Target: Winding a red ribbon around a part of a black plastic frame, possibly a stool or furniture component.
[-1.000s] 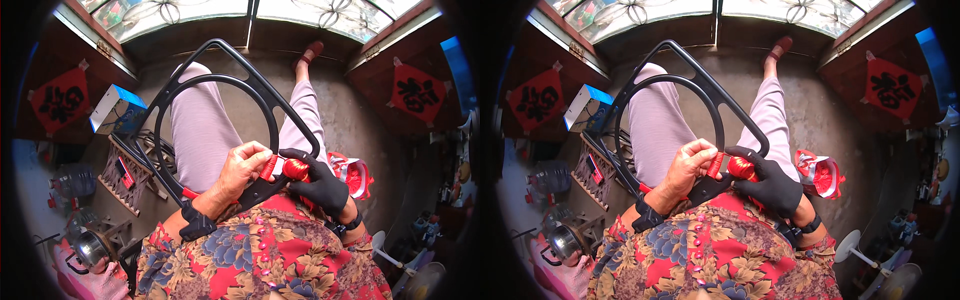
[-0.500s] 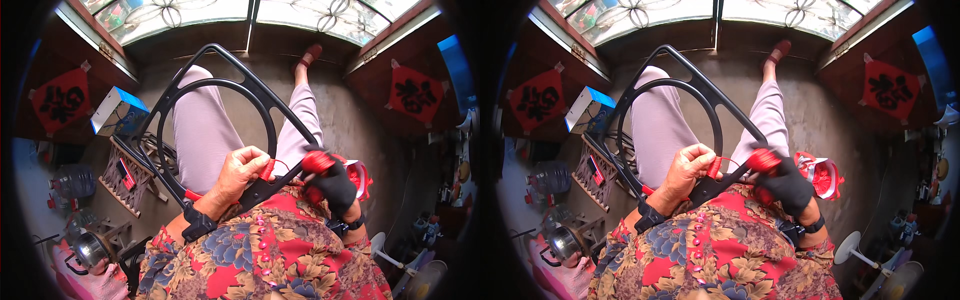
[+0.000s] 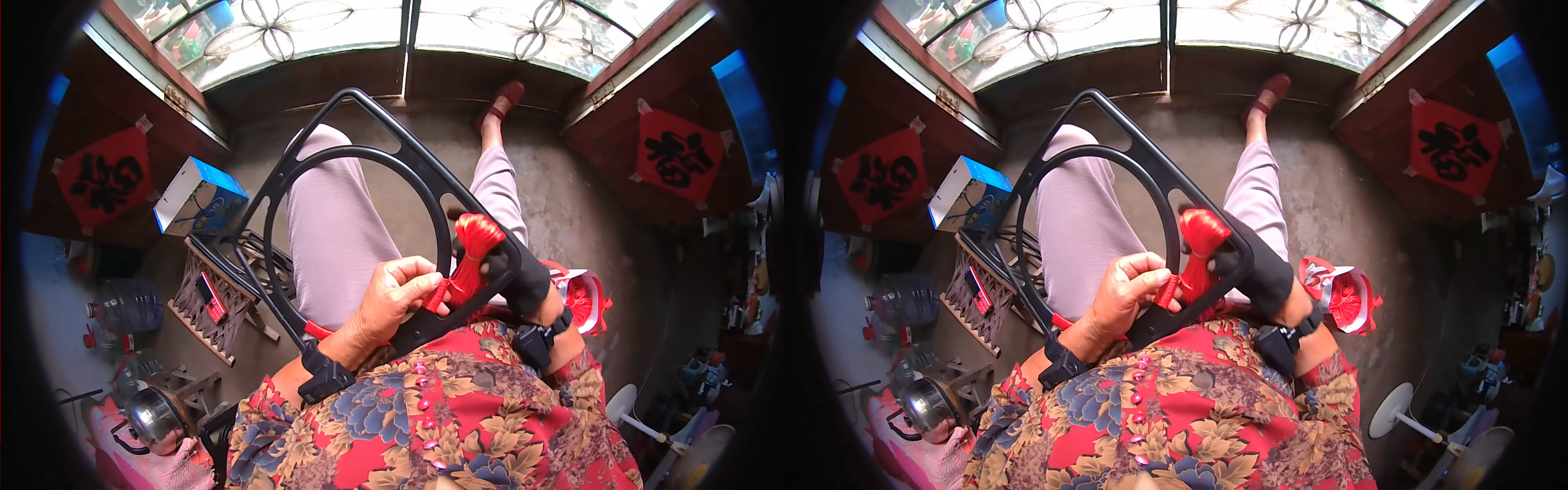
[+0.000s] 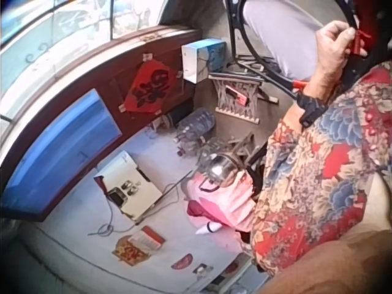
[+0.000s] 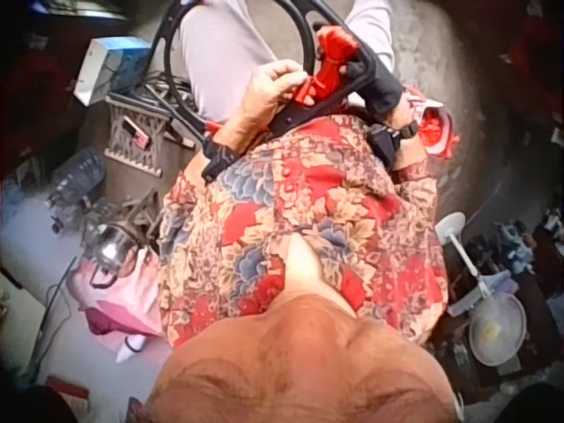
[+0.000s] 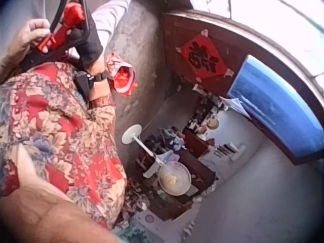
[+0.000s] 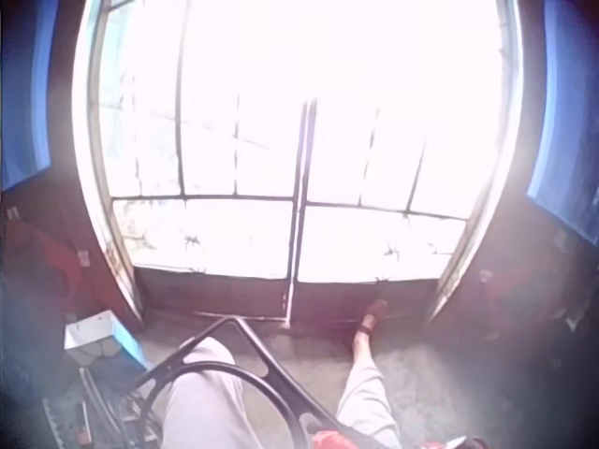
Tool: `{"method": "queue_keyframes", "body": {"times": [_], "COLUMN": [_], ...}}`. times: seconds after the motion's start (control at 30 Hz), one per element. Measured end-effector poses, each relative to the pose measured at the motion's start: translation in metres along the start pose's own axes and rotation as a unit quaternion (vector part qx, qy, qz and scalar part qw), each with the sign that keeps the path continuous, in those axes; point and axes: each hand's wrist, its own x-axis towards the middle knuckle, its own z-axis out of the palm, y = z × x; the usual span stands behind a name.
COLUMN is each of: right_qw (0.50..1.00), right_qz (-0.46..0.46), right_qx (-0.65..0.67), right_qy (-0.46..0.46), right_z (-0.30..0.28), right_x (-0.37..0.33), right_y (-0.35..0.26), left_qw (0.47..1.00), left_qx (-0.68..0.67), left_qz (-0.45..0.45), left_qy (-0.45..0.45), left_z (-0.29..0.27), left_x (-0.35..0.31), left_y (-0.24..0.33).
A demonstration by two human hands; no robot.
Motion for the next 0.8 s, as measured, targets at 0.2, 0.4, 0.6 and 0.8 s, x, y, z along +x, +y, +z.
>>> {"method": "queue_keyframes", "body": {"times": [0.2, 0.4, 0.6, 0.8], "right_qw": [0.985, 0.975, 0.949, 0.828], "right_qz": [-0.093, -0.106, -0.178, -0.249], "right_qx": [-0.107, 0.175, 0.242, 0.481], "right_qy": [-0.095, -0.083, 0.092, 0.144], "right_z": [0.017, 0.019, -0.01, -0.06], "right_x": [0.048, 0.038, 0.015, -0.037], "right_y": [-0.006, 0.034, 0.031, 0.016], "left_qw": [1.0, 0.997, 0.981, 0.984], "left_qx": [0.006, -0.071, -0.176, -0.156], "left_qz": [0.014, 0.003, -0.077, -0.075], "left_qy": [0.013, 0.018, -0.018, -0.034], "left_z": [0.002, -0.007, -0.011, -0.011], "left_x": [0.0, 0.005, 0.008, 0.009], "left_y": [0.001, -0.009, -0.005, -0.008]}}
